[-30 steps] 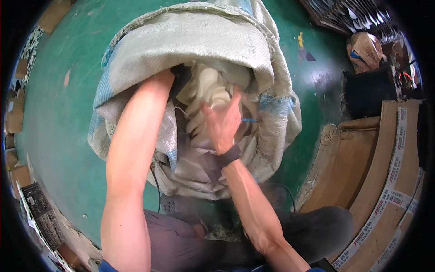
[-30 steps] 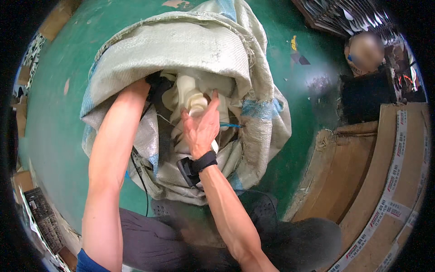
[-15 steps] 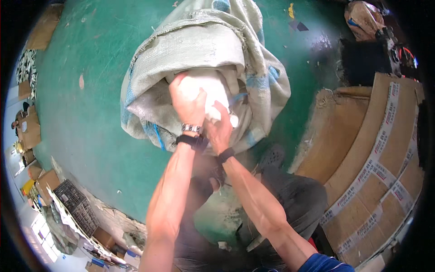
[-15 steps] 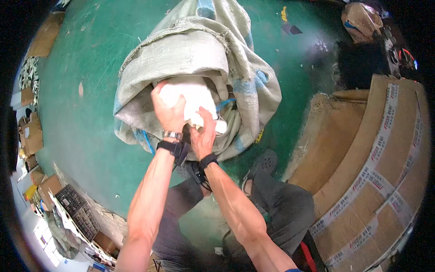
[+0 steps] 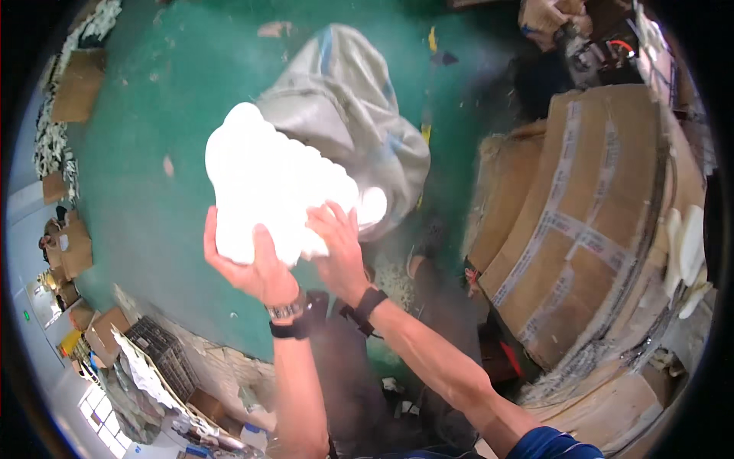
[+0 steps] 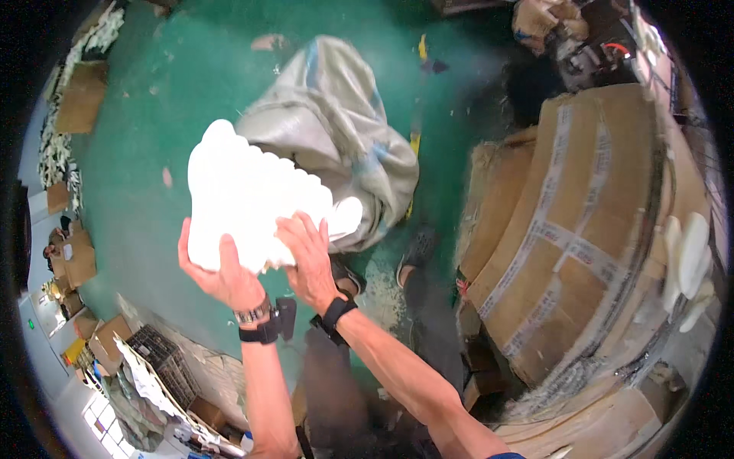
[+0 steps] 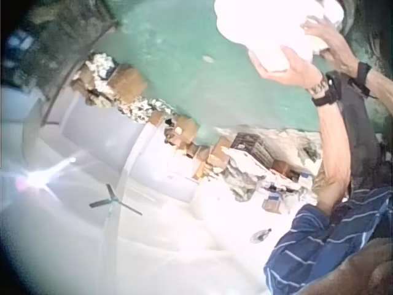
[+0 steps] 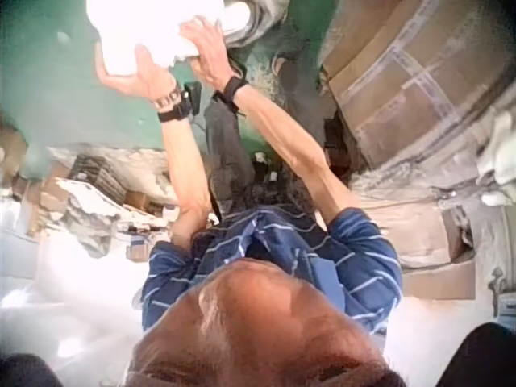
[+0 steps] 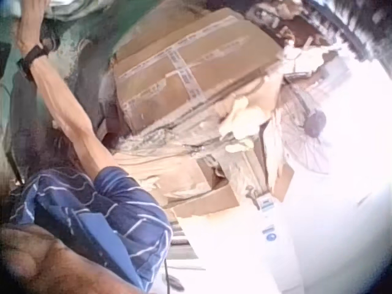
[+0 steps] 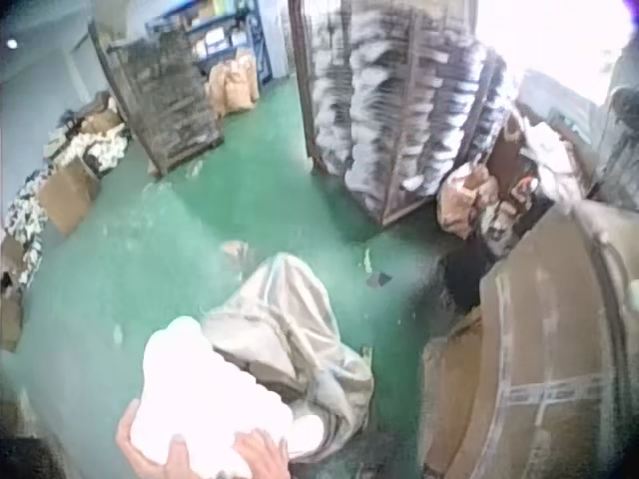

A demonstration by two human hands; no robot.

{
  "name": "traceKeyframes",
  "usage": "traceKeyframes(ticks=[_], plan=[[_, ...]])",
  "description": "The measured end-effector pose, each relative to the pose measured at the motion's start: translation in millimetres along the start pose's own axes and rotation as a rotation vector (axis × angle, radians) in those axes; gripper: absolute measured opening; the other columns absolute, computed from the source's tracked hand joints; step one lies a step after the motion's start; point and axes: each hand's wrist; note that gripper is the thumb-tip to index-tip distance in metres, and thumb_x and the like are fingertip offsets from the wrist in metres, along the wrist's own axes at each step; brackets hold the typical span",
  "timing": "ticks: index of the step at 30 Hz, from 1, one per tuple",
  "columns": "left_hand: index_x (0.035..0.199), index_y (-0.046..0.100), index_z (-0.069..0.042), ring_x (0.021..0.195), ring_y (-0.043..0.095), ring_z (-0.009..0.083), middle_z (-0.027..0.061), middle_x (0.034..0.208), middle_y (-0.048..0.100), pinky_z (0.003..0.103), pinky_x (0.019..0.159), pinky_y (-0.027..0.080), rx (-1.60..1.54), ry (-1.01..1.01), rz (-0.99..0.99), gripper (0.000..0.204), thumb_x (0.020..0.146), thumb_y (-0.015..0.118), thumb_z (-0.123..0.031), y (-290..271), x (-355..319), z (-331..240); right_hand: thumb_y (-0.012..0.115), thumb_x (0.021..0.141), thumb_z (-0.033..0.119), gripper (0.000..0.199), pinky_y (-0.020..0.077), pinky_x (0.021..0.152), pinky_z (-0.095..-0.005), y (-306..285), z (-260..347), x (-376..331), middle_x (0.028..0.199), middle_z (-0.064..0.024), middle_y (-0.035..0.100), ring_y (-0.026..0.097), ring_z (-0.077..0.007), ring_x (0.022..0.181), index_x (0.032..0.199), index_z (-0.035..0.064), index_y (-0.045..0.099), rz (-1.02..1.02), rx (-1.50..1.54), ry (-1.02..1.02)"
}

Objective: The person sits on the floor and removes white shoe parts from a large sack, placing them onto a wooden table. They repeatedly reach into the sack, pull out the parts, and arrange them on the table surface.

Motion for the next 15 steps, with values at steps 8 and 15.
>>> traceKeyframes(ticks=[8, 15], plan=[[0.145, 0.042, -0.001, 0.13, 0.051, 0.0328, 0.0156, 0.146, 0.049, 0.046, 0.105, 0.05, -0.211, -0.027, 0.011, 0.06, 0.088, 0.062, -0.003, -19.3, 3.9, -281.3, 0.066, 0.074, -0.005, 0.061, 0.0183, 0.121, -0.063, -116.1, 231.8, 14.1, 0.147, -0.0062, 0.057, 0.041, -0.0359, 0.146, 0.132, 0.0137, 0.058, -0.075, -0.029, -0.164], [0.14, 0.044, 0.002, 0.134, 0.048, 0.0304, 0.0161, 0.15, 0.045, 0.044, 0.113, 0.041, -0.317, 0.231, 0.274, 0.06, 0.083, 0.061, 0.0, -44.8, -24.5, -421.0, 0.074, 0.069, 0.001, 0.061, 0.026, 0.122, -0.057, -209.6, 384.8, -25.3, 0.14, -0.0082, 0.063, 0.048, -0.0355, 0.142, 0.128, 0.0109, 0.062, -0.425, -0.249, -0.249]])
Point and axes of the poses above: each hand's wrist, its own x-axis towards the middle knuckle, its own y-axis out of the palm, z = x × y
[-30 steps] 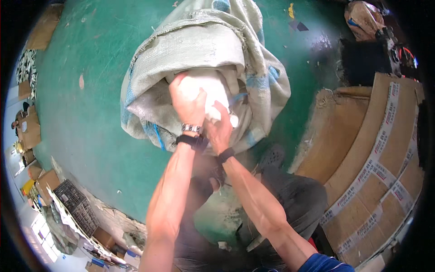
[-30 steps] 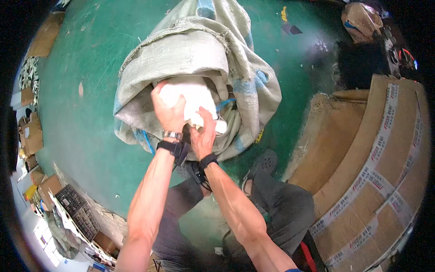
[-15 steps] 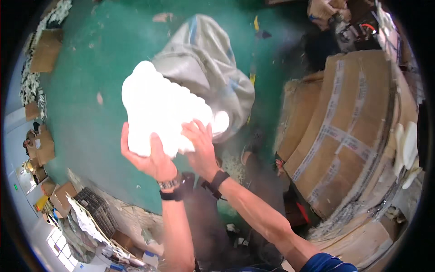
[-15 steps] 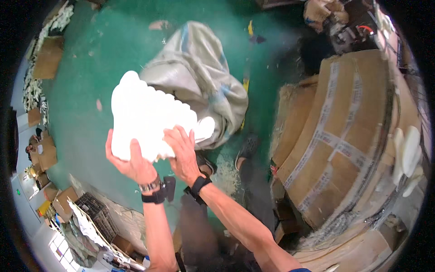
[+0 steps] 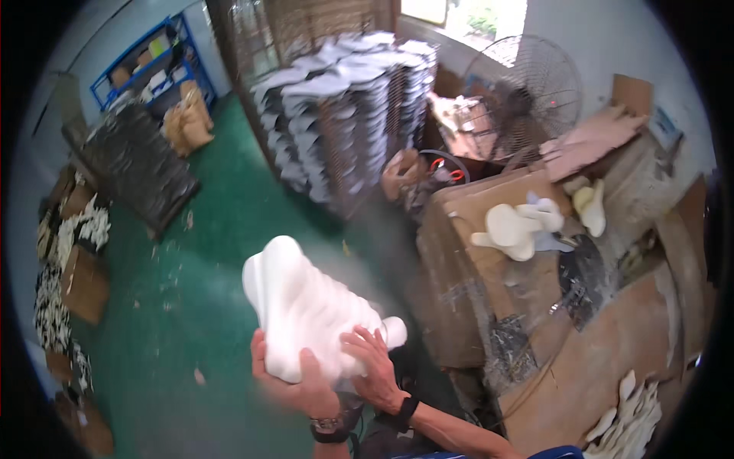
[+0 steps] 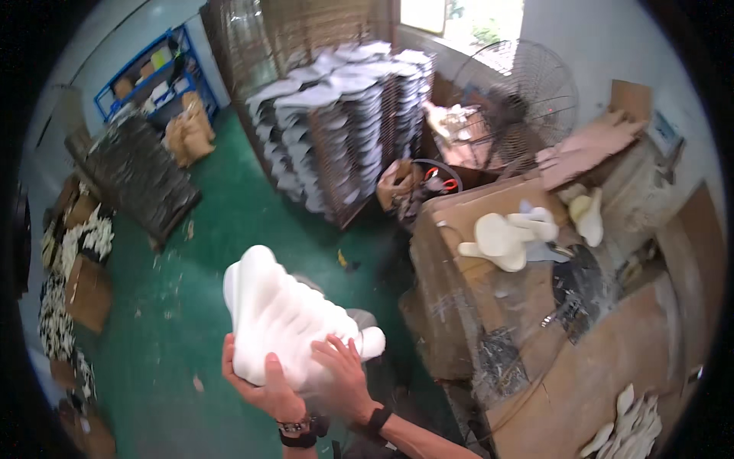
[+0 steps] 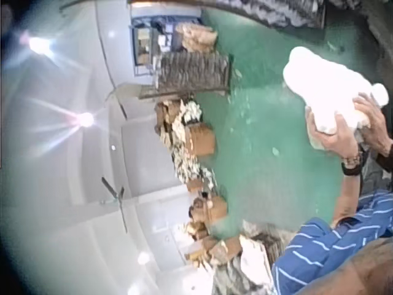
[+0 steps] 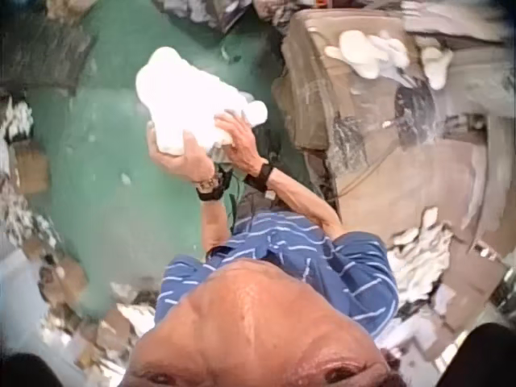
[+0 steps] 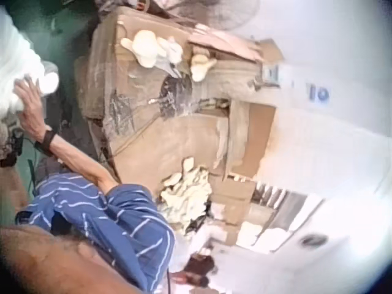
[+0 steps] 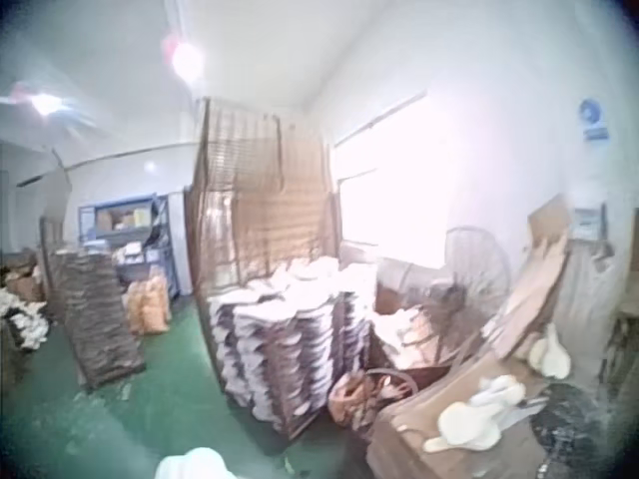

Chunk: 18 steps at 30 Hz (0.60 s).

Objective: The person sits on the floor and removes white shoe parts from a large sack, placing them onto a wooden table. They repeatedly reach into the sack, pull out the parts, and arrange them on the table surface.

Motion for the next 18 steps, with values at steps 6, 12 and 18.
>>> traceKeyframes(ticks=[6, 12, 18], plan=[[0.138, 0.045, 0.0, 0.138, 0.045, 0.0303, 0.0154, 0.148, 0.047, 0.043, 0.118, 0.034, -0.176, 0.147, 0.383, 0.067, 0.075, 0.067, 0.006, 32.6, -51.0, -97.9, 0.076, 0.081, 0.011, 0.049, 0.0236, 0.121, -0.0573, -101.8, 63.7, -40.9, 0.138, -0.0196, 0.062, 0.052, -0.0388, 0.137, 0.126, 0.0044, 0.06, -0.316, -0.159, -0.004], [0.135, 0.048, -0.003, 0.138, 0.043, 0.0286, 0.0149, 0.148, 0.046, 0.042, 0.118, 0.033, -0.343, -0.036, 0.77, 0.06, 0.079, 0.066, 0.007, 57.1, -106.0, -164.2, 0.072, 0.073, -0.004, 0.055, 0.0308, 0.119, -0.0547, -167.6, 107.5, -94.9, 0.135, -0.0213, 0.061, 0.053, -0.041, 0.133, 0.126, 0.0028, 0.058, -0.501, -0.203, 0.158], [0.137, 0.049, -0.004, 0.131, 0.049, 0.0257, 0.0136, 0.143, 0.049, 0.037, 0.111, 0.04, -0.464, -0.051, 0.982, 0.061, 0.079, 0.067, 0.004, 110.0, -208.6, -192.5, 0.068, 0.079, -0.007, 0.052, 0.0406, 0.11, -0.045, -252.9, 124.1, -157.8, 0.131, -0.0205, 0.06, 0.057, -0.0367, 0.122, 0.129, 0.0003, 0.057, -0.701, -0.268, 0.291]])
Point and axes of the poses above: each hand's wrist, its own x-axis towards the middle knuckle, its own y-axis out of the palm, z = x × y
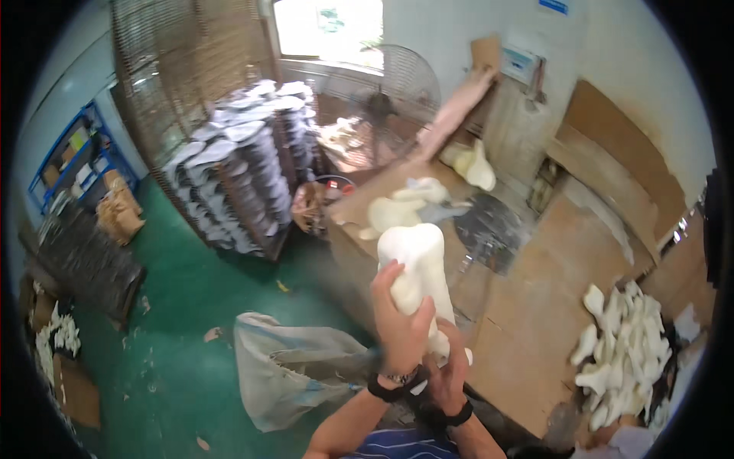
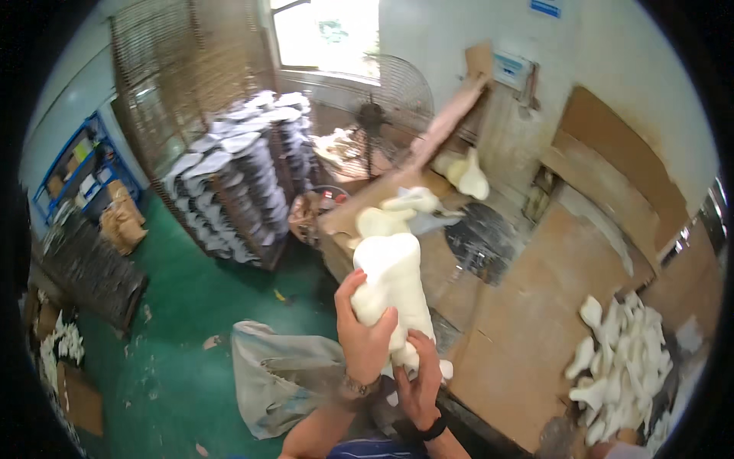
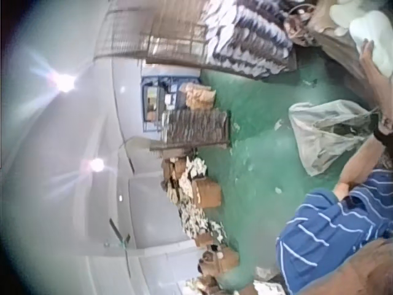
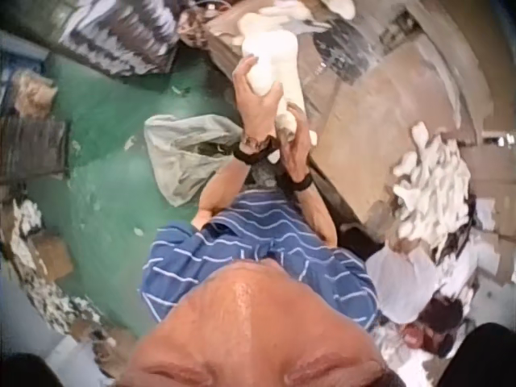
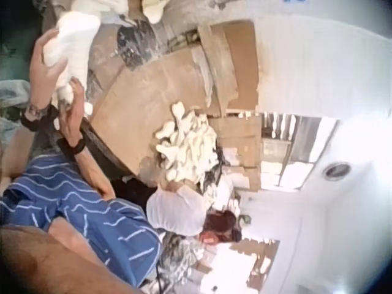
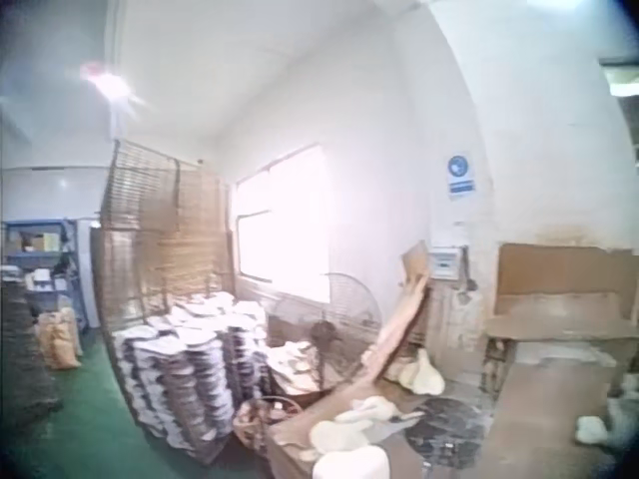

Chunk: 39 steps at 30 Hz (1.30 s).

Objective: The person sits on the floor and removes white shoe parts from a large sack, placing them onto a wooden table. They repeatedly reach into the sack, pull out the parts, and arrange them on the table surface.

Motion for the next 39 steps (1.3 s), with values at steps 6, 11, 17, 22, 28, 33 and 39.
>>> traceKeyframes(ticks=[6, 11, 17, 22, 28, 33, 39], plan=[[0.135, 0.053, -0.004, 0.118, 0.056, 0.0235, 0.0126, 0.132, 0.053, 0.035, 0.101, 0.047, -0.106, -0.082, 0.239, 0.062, 0.075, 0.068, 0.0, 152.3, -10.7, 25.2, 0.066, 0.083, -0.006, 0.058, 0.0461, 0.103, -0.0378, -103.3, -54.0, 17.0, 0.134, -0.0163, 0.059, 0.059, -0.0288, 0.119, 0.139, 0.0003, 0.053, -0.161, -0.099, 0.223], [0.132, 0.055, -0.005, 0.115, 0.057, 0.0246, 0.0121, 0.126, 0.054, 0.036, 0.1, 0.048, 0.016, -0.071, 0.484, 0.06, 0.073, 0.066, -0.001, 266.4, -15.5, 14.5, 0.071, 0.087, -0.002, 0.053, 0.0478, 0.1, -0.0342, -162.9, -81.0, 46.9, 0.128, -0.0128, 0.063, 0.058, -0.0195, 0.118, 0.137, -0.0007, 0.054, -0.42, 0.162, 0.452], [0.131, 0.055, -0.005, 0.116, 0.056, 0.0292, 0.0154, 0.124, 0.053, 0.039, 0.101, 0.047, 0.026, 0.002, 0.639, 0.062, 0.07, 0.07, -0.002, 364.9, -41.0, 68.8, 0.075, 0.09, 0.004, 0.052, 0.0468, 0.101, -0.0335, -189.1, -158.9, 57.5, 0.124, -0.0104, 0.065, 0.06, -0.0197, 0.114, 0.137, 0.0, 0.054, -0.66, 0.221, 0.462], [0.13, 0.055, -0.005, 0.119, 0.055, 0.0313, 0.0173, 0.126, 0.053, 0.039, 0.105, 0.045, 0.204, 0.028, 0.719, 0.06, 0.072, 0.07, -0.004, 385.6, -45.9, 174.0, 0.081, 0.085, 0.014, 0.062, 0.0487, 0.098, -0.0379, -185.4, -236.8, 56.2, 0.122, -0.0196, 0.066, 0.064, -0.0278, 0.115, 0.138, 0.0007, 0.052, -0.515, -0.005, 0.581], [0.139, 0.046, -0.003, 0.125, 0.05, 0.0389, 0.0215, 0.133, 0.05, 0.044, 0.11, 0.04, 0.28, -0.064, 0.759, 0.069, 0.075, 0.072, -0.012, 390.9, -34.1, 252.0, 0.089, 0.073, 0.028, 0.084, 0.0496, 0.1, -0.043, -168.4, -312.4, 58.3, 0.134, -0.0231, 0.062, 0.06, -0.0378, 0.124, 0.142, 0.0028, 0.049, -0.369, -0.22, 0.558], [0.138, 0.047, -0.004, 0.126, 0.048, 0.0413, 0.0225, 0.135, 0.048, 0.047, 0.11, 0.039, 0.303, -0.009, 0.752, 0.067, 0.076, 0.071, -0.017, 405.1, -32.9, 260.3, 0.089, 0.072, 0.025, 0.084, 0.0508, 0.098, -0.0463, -155.8, -329.7, 70.2, 0.128, -0.0265, 0.064, 0.062, -0.0423, 0.12, 0.142, 0.0013, 0.049, -0.391, -0.386, 0.622], [0.138, 0.049, -0.01, 0.128, 0.047, 0.0433, 0.0225, 0.136, 0.048, 0.049, 0.106, 0.043, 0.3, -0.044, 0.805, 0.073, 0.077, 0.08, -0.035, 409.0, -23.5, 273.6, 0.087, 0.073, 0.026, 0.081, 0.0527, 0.092, -0.0467, -149.9, -316.4, 91.0, 0.114, -0.0284, 0.069, 0.067, -0.0437, 0.109, 0.14, -0.0005, 0.051, -0.384, -0.285, 0.807]])
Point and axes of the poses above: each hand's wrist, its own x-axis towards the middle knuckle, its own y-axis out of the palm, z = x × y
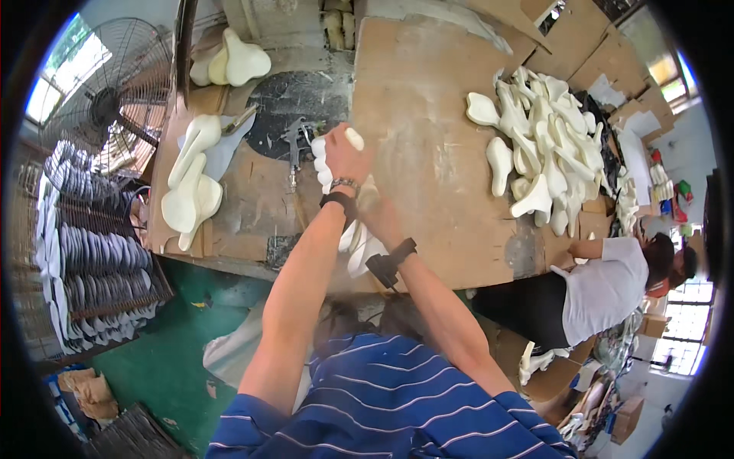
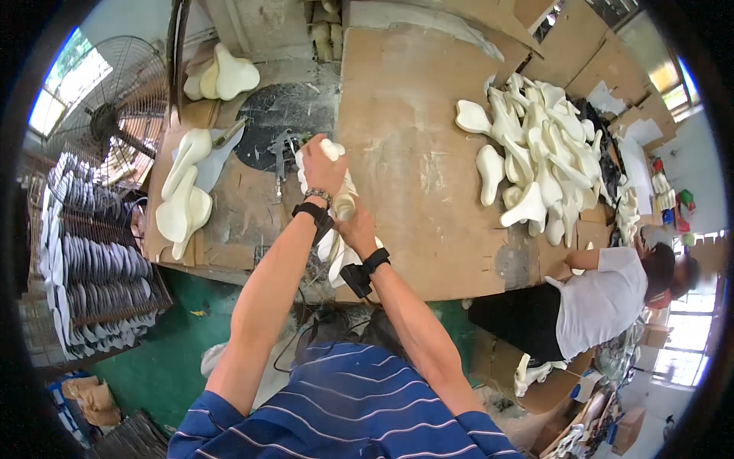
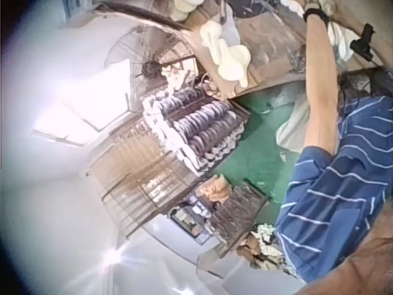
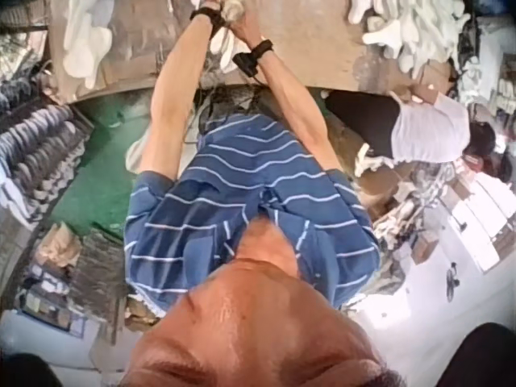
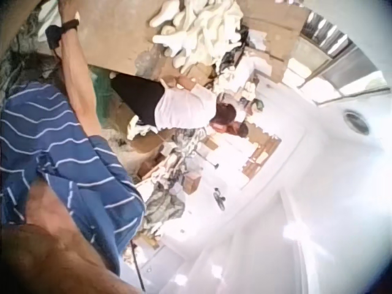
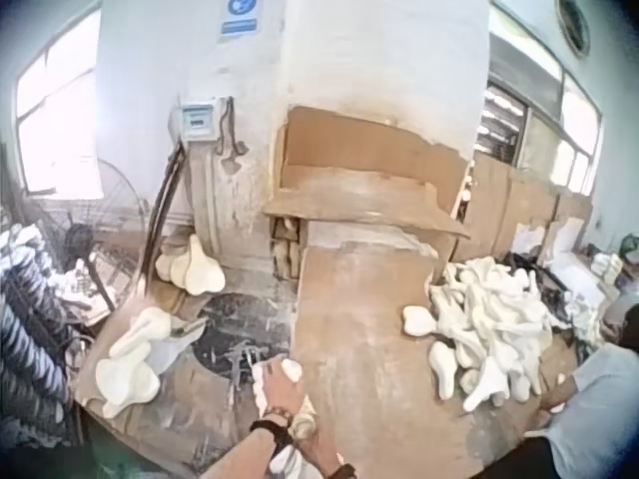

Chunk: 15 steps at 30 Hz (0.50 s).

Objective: The person sits on the floor and removes white shoe parts from a large sack, placing them onto a wooden table. They repeatedly reach into the sack, pull out the parts, and arrange them on the table surface.

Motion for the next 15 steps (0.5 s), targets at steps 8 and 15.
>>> traceKeyframes(ticks=[8, 15], plan=[[0.139, 0.046, -0.004, 0.129, 0.047, 0.0405, 0.0223, 0.134, 0.05, 0.051, 0.11, 0.036, 0.041, 0.284, 0.29, 0.09, 0.072, 0.082, -0.053, -56.8, -2.0, 14.6, 0.084, 0.076, 0.018, 0.06, 0.0523, 0.091, -0.0376, -16.9, 7.9, -27.8, 0.115, -0.0139, 0.072, 0.068, -0.0232, 0.103, 0.129, -0.001, 0.062, 0.033, 0.079, -0.046], [0.117, 0.06, -0.005, 0.106, 0.052, 0.0373, 0.0182, 0.11, 0.054, 0.05, 0.097, 0.041, 0.124, 0.569, -0.088, 0.054, 0.073, 0.078, -0.03, -91.6, -7.7, -64.8, 0.078, 0.087, 0.012, 0.04, 0.0531, 0.086, -0.0326, -4.8, 55.1, -35.6, 0.109, -0.0051, 0.072, 0.065, -0.0144, 0.097, 0.123, -0.0008, 0.065, 0.111, 0.551, -0.102]])
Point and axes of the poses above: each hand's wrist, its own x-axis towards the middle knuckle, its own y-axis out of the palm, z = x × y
